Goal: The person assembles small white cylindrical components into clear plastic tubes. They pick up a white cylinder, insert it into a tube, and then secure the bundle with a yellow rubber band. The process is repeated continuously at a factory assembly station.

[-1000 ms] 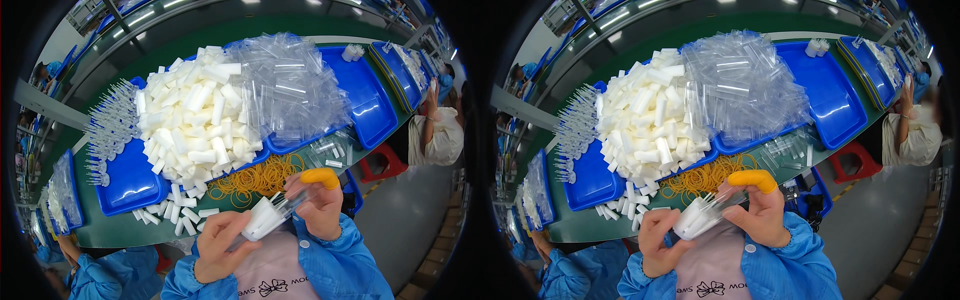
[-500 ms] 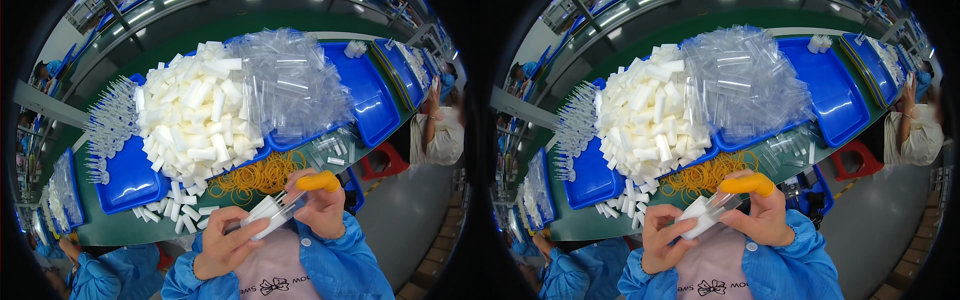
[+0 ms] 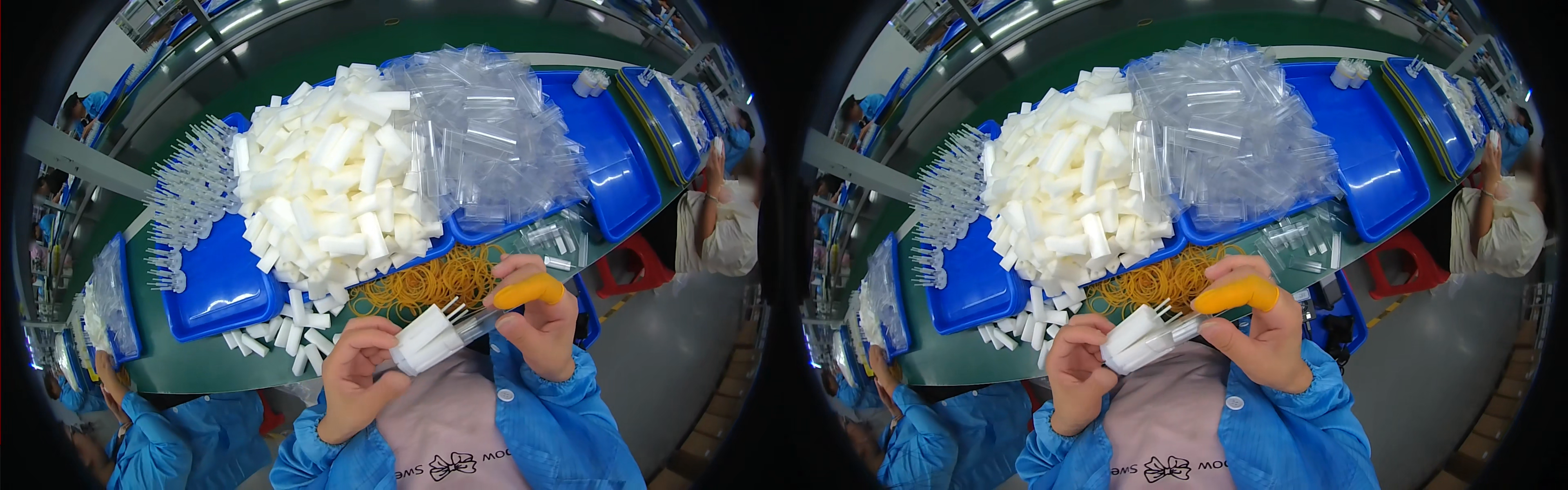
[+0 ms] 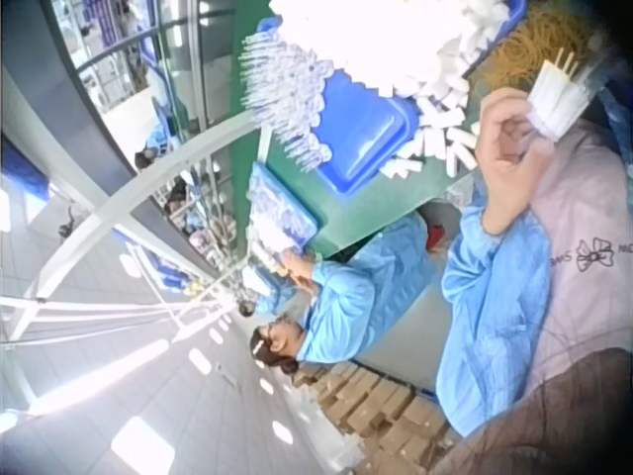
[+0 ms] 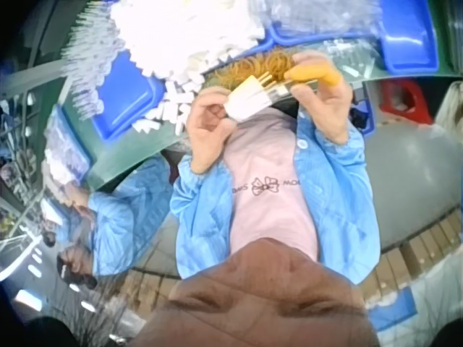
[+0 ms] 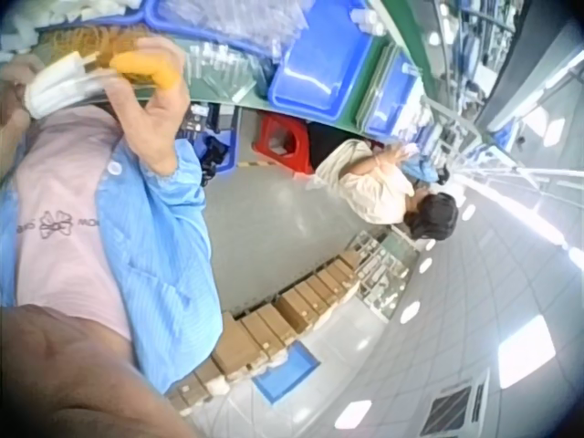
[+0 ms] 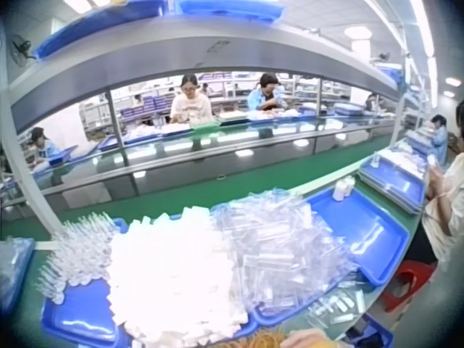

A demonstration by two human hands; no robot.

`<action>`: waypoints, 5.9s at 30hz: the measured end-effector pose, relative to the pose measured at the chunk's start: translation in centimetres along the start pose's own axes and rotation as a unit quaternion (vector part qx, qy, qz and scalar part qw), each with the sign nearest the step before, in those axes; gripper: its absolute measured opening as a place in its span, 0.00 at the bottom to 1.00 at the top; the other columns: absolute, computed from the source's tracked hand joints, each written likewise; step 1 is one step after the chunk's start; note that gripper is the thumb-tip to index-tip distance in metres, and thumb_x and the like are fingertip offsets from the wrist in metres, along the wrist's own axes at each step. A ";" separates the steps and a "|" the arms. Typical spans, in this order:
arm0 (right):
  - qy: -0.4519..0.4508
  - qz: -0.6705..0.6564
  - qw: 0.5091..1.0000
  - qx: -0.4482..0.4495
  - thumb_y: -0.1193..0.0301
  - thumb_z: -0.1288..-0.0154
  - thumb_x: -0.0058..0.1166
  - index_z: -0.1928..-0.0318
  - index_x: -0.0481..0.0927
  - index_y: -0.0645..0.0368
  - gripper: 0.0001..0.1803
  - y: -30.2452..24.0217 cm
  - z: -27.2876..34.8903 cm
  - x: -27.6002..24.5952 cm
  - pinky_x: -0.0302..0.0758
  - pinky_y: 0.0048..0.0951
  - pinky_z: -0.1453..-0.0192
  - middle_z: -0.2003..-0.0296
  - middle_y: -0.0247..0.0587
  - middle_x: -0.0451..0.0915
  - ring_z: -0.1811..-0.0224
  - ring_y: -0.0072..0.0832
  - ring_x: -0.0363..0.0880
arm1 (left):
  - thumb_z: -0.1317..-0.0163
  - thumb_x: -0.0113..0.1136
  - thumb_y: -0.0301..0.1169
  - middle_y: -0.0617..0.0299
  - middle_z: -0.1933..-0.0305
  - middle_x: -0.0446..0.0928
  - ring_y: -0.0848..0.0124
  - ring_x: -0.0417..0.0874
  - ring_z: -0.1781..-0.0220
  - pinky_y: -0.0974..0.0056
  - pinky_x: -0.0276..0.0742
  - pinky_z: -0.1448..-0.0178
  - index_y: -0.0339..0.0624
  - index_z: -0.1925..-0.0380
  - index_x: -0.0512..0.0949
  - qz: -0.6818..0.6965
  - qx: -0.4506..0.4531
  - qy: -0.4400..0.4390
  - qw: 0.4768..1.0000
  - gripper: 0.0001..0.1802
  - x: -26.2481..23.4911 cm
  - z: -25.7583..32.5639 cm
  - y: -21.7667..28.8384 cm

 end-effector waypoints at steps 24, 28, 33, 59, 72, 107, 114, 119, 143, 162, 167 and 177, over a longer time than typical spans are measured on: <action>-0.040 -0.038 0.998 -0.017 0.76 0.51 0.65 0.64 0.81 0.60 0.11 -0.3 1.1 2.8 0.62 0.42 0.39 0.62 0.36 0.78 0.50 0.36 0.70 | 0.54 0.71 0.22 0.52 0.49 0.66 0.67 0.74 0.48 0.63 0.72 0.43 0.33 0.54 0.71 -0.036 0.018 -0.019 0.999 0.26 0.7 0.0 0.3; -0.056 0.028 0.998 0.004 0.76 0.51 0.63 0.60 0.81 0.62 0.14 -0.9 -0.1 0.6 0.69 0.33 0.47 0.60 0.39 0.78 0.53 0.35 0.74 | 0.55 0.72 0.24 0.53 0.50 0.67 0.67 0.74 0.49 0.64 0.71 0.43 0.32 0.55 0.72 -0.042 0.033 0.012 0.999 0.26 -0.4 0.1 0.4; 0.060 0.351 0.935 -0.004 0.77 0.52 0.61 0.60 0.82 0.58 0.15 0.3 -1.1 -6.4 0.70 0.34 0.50 0.58 0.40 0.77 0.56 0.37 0.75 | 0.56 0.72 0.23 0.55 0.51 0.68 0.69 0.74 0.49 0.65 0.70 0.43 0.33 0.54 0.71 0.002 0.018 0.076 0.997 0.27 -2.1 0.5 -0.1; 0.067 -0.277 0.952 0.109 0.87 0.48 0.48 0.49 0.69 0.65 0.22 2.0 0.7 -0.6 0.76 0.36 0.47 0.60 0.49 0.78 0.56 0.35 0.80 | 0.64 0.78 0.27 0.53 0.55 0.73 0.67 0.75 0.55 0.66 0.73 0.52 0.36 0.60 0.78 -0.220 0.102 0.017 0.970 0.27 0.5 0.4 1.5; 0.002 -0.318 0.940 0.127 0.83 0.44 0.57 0.49 0.68 0.66 0.21 1.9 1.2 1.2 0.74 0.34 0.46 0.57 0.51 0.78 0.53 0.35 0.80 | 0.59 0.76 0.35 0.54 0.57 0.70 0.66 0.75 0.59 0.65 0.72 0.57 0.36 0.55 0.77 -0.407 0.122 -0.042 0.904 0.30 2.4 0.0 3.1; -0.017 -0.127 0.990 0.058 0.78 0.48 0.61 0.61 0.78 0.62 0.12 1.9 -0.1 -0.7 0.63 0.38 0.40 0.61 0.41 0.79 0.49 0.35 0.71 | 0.53 0.71 0.22 0.55 0.49 0.68 0.68 0.73 0.49 0.65 0.69 0.43 0.34 0.52 0.73 -0.054 -0.026 0.023 0.998 0.26 0.2 -1.4 -0.3; 0.016 -0.034 0.999 0.000 0.75 0.48 0.63 0.65 0.80 0.59 0.09 1.3 1.1 0.2 0.58 0.45 0.36 0.63 0.38 0.81 0.49 0.35 0.70 | 0.55 0.72 0.20 0.53 0.50 0.69 0.67 0.74 0.49 0.64 0.71 0.44 0.34 0.56 0.74 -0.054 0.006 0.010 0.998 0.24 0.4 -1.1 -0.7; 0.028 -0.021 0.999 -0.004 0.73 0.50 0.65 0.66 0.81 0.59 0.09 0.9 2.3 1.1 0.56 0.47 0.35 0.63 0.35 0.80 0.51 0.33 0.71 | 0.57 0.72 0.19 0.52 0.51 0.70 0.67 0.74 0.50 0.64 0.71 0.45 0.34 0.57 0.75 -0.049 0.007 -0.011 0.999 0.24 1.2 -0.8 -0.6; 0.009 0.610 0.790 0.069 0.76 0.56 0.62 0.65 0.81 0.61 0.13 1.6 1.2 -8.6 0.62 0.37 0.56 0.62 0.40 0.74 0.60 0.38 0.69 | 0.55 0.68 0.18 0.55 0.51 0.69 0.69 0.75 0.51 0.64 0.71 0.44 0.31 0.56 0.71 0.049 -0.036 0.071 0.996 0.24 -0.9 -0.6 -1.0; 0.042 -0.197 0.974 0.102 0.81 0.44 0.56 0.53 0.73 0.66 0.16 0.5 1.1 -3.0 0.75 0.27 0.56 0.59 0.43 0.73 0.62 0.26 0.77 | 0.59 0.72 0.19 0.54 0.53 0.70 0.68 0.74 0.52 0.66 0.71 0.47 0.35 0.59 0.74 -0.128 0.053 0.039 0.990 0.24 0.3 -0.2 0.4; 0.046 -0.192 0.978 0.074 0.79 0.46 0.60 0.61 0.75 0.67 0.12 1.2 0.4 -1.5 0.73 0.24 0.61 0.67 0.39 0.74 0.66 0.24 0.75 | 0.62 0.75 0.21 0.53 0.56 0.73 0.67 0.75 0.56 0.67 0.72 0.52 0.37 0.63 0.77 -0.253 0.123 0.027 0.959 0.22 1.2 0.3 1.9; 0.101 -0.225 0.959 0.142 0.81 0.46 0.57 0.63 0.76 0.65 0.09 2.8 0.3 -1.5 0.72 0.20 0.68 0.72 0.37 0.76 0.74 0.19 0.74 | 0.61 0.77 0.29 0.53 0.57 0.73 0.66 0.74 0.57 0.64 0.70 0.52 0.38 0.64 0.77 -0.281 0.119 0.020 0.952 0.23 1.5 0.6 1.9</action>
Point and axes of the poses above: each hand's wrist, its own z-axis away from the middle knuckle, its own x-axis out of the palm, y = z × x, the point moved 6 cm from there along -z, towards the middle knuckle
